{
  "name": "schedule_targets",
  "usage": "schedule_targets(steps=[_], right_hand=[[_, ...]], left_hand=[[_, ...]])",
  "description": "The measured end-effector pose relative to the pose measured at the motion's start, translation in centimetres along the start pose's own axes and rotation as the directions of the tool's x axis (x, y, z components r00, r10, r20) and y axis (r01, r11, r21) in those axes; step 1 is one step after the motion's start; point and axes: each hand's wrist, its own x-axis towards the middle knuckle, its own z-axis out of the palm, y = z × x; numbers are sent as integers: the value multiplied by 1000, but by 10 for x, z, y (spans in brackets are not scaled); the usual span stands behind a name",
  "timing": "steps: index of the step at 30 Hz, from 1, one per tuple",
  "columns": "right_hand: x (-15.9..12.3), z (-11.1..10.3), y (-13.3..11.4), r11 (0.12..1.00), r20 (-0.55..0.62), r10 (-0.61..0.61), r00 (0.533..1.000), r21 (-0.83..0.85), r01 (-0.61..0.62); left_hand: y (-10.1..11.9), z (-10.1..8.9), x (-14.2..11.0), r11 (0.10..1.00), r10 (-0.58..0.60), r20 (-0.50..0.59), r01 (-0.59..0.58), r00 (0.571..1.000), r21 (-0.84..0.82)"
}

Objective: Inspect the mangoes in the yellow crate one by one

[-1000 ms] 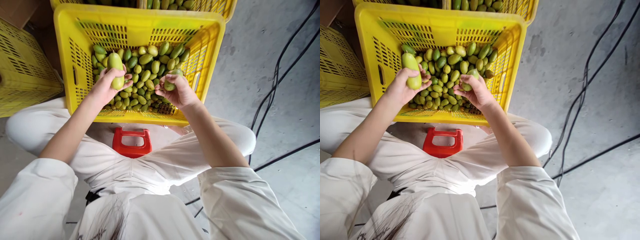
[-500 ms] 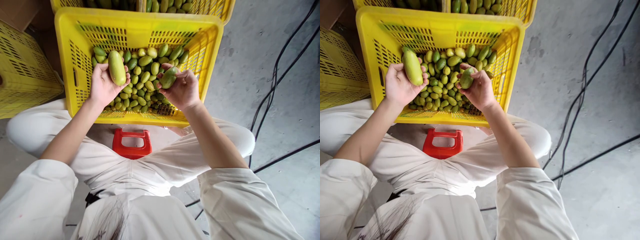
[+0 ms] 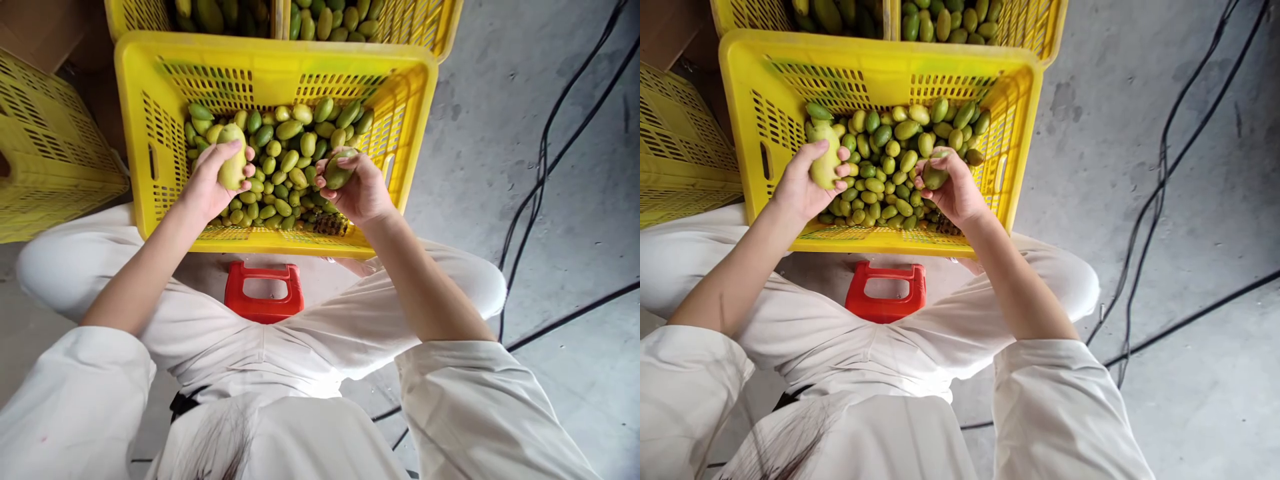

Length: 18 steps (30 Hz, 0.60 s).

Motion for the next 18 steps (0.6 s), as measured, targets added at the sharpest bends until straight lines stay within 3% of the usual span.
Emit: schedule_targets(steps=[4,8,11,15,18], right_hand=[[-6,7,-5,1000,12,13,1000,-22,-13],[-10,13,-9,997,27,-21,999,69,19],[-9,13,-11,990,34,-52,998,134,47],[-6,9,-10,990,13,-108,994,90,106],[-6,6,-7,994,-13,-97,995,53,97]], left_hand=[[2,3,-3,999,14,66,-16,998,38],[-2,5,-4,998,36,33,-38,999,55],[-5,3,-3,986,53,44,-59,998,158],[-5,-5,1,973,36,53,-48,998,228],[-4,-9,3,973,49,118,-74,992,220]])
